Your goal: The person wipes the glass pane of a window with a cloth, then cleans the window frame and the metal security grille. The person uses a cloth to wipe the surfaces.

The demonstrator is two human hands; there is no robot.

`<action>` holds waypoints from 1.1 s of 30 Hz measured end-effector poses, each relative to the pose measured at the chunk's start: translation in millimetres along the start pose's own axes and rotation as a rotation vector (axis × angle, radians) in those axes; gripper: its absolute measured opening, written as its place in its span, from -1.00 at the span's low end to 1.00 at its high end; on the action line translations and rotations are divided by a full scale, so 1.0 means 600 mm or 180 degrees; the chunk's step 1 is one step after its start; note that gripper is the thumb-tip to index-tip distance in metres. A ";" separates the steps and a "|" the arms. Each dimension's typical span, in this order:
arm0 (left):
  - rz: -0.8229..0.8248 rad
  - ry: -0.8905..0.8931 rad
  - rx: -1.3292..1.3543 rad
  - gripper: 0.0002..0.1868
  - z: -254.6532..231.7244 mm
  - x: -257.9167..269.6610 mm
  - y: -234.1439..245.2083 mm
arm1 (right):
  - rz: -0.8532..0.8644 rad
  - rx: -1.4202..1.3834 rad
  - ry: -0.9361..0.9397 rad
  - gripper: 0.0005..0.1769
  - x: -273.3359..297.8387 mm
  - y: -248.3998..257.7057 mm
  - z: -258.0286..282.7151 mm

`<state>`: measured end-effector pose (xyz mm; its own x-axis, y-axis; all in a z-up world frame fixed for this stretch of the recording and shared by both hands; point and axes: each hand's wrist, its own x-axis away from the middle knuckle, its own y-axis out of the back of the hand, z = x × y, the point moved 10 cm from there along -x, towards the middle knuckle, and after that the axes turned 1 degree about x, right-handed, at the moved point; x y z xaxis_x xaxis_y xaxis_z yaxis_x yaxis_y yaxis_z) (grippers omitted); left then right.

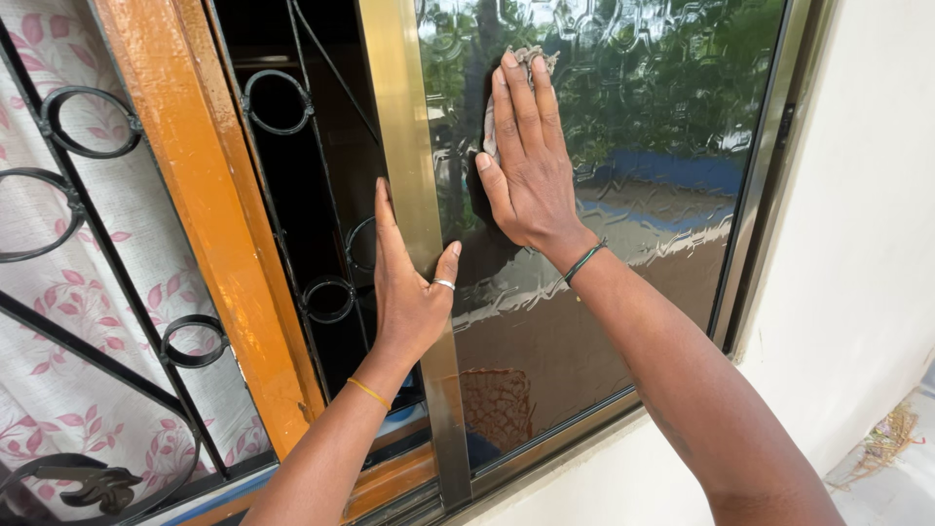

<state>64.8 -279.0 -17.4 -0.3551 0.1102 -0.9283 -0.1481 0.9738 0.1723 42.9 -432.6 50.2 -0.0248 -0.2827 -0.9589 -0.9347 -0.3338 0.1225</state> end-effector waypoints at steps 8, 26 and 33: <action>-0.0230 -0.0342 0.0159 0.00 -0.018 0.004 0.008 | 0.0167 -0.0013 0.0265 -0.24 0.018 -0.012 0.046; -0.0038 0.0130 0.0210 0.03 0.034 0.148 -0.012 | -0.0042 -0.1350 0.0661 -0.35 -0.017 0.004 0.163; 0.0004 0.0359 0.0326 0.00 0.050 0.202 -0.015 | 0.0076 -0.0453 0.0714 -0.60 -0.018 -0.008 0.240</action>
<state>50.8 -268.5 -141.1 -0.4574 0.0940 -0.8843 -0.0547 0.9895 0.1335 -3.2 -298.3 23.2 0.0480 -0.4790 -0.8765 -0.8750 -0.4433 0.1944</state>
